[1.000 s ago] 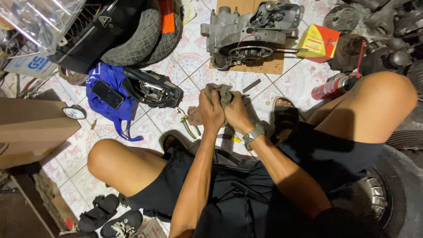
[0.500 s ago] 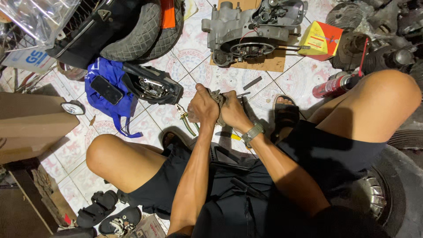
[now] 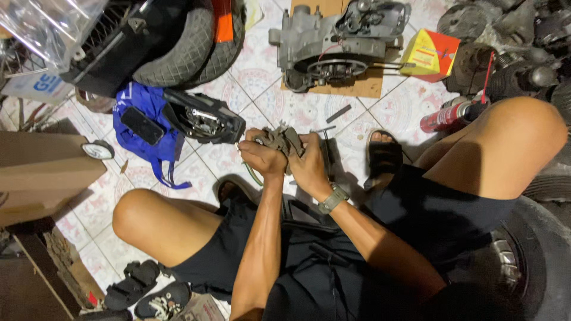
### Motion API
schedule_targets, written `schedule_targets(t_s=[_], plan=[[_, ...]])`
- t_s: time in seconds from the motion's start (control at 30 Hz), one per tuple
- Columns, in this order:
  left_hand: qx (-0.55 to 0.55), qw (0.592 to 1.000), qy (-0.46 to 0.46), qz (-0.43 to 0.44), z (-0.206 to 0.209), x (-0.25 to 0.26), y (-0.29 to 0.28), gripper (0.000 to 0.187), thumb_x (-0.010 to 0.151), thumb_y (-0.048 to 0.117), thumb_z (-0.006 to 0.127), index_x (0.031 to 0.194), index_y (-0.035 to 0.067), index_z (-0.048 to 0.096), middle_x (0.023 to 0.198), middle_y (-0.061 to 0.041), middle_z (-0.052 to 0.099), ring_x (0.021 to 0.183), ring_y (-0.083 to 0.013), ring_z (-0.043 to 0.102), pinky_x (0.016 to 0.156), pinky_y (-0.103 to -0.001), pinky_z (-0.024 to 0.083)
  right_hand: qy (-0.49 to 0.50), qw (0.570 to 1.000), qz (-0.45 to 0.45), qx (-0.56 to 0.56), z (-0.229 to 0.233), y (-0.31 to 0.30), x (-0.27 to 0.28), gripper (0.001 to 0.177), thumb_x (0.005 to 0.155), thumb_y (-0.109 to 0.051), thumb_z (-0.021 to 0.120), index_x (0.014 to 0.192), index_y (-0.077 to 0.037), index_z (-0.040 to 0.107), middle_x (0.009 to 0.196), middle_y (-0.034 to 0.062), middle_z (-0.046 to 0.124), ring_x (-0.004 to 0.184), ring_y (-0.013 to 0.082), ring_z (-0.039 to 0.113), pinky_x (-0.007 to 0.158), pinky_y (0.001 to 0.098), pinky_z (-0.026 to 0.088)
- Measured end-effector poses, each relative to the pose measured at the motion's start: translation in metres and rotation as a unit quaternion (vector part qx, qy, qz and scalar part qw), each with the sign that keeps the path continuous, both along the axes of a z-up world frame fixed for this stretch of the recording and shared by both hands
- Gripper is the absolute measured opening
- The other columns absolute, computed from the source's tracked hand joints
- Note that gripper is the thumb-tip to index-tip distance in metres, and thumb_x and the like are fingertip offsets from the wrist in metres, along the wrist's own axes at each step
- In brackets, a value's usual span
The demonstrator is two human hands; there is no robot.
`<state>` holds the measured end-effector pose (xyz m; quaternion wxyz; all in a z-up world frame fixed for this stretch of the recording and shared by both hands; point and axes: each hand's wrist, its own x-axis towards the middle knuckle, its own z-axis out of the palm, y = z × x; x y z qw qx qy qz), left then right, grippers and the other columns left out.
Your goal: The person scrapes a metal gear with a chisel and hammer, then moves indoors to wipe the gear with a cloth. They then wipe a black plastic motorcycle part and place a pair of pliers inside it.
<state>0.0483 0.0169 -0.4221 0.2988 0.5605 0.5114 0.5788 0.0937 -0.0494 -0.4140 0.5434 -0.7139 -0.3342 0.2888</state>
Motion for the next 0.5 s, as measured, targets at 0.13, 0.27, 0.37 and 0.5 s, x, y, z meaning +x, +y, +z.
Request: schedule_targets(t_s=[0.13,0.27,0.37,0.5], plan=[[0.103,0.988,-0.091,0.066,0.033,0.019,-0.005,0.051,0.105,0.017,0.024,0.059,0.001,0.04,0.051,-0.011,0.042,0.057,-0.0192,0.035,0.063,-0.034,0.041,-0.069,0.991,-0.052,0.102,-0.019,-0.018,-0.003,0.011,0.089,-0.003,0.056,0.098,-0.001,0.05,0.084,0.0185,0.055,0.087,0.0315,0.06,0.079,0.0367,0.047],[0.205,0.974,-0.07,0.061,0.015,0.013,0.004,0.038,0.105,0.005,0.025,0.075,-0.01,0.042,0.063,-0.014,0.049,0.07,-0.018,0.045,0.076,-0.025,0.043,-0.063,0.988,-0.051,0.13,-0.002,-0.025,-0.011,0.01,0.097,-0.009,0.05,0.09,-0.005,0.043,0.073,0.0127,0.049,0.076,0.0266,0.058,0.078,0.0333,0.046],[0.147,0.965,-0.216,0.011,0.016,-0.006,0.013,0.059,0.104,0.036,0.011,0.059,0.009,0.037,0.055,-0.003,0.035,0.054,-0.0196,0.045,0.06,-0.027,0.04,-0.007,0.979,-0.035,0.199,0.006,-0.03,-0.017,0.019,0.097,-0.013,0.049,0.088,-0.006,0.034,0.098,0.0177,0.054,0.095,0.024,0.055,0.086,0.0375,0.042],[0.131,0.95,-0.271,-0.079,0.025,-0.018,0.02,0.056,0.103,0.035,0.012,0.065,0.004,0.039,0.061,-0.006,0.043,0.059,-0.0133,0.042,0.064,-0.02,0.04,-0.041,0.967,0.01,0.253,0.009,-0.029,-0.016,0.023,0.094,-0.016,0.052,0.083,-0.007,0.034,0.108,0.0188,0.05,0.104,0.0306,0.052,0.089,0.0404,0.04]])
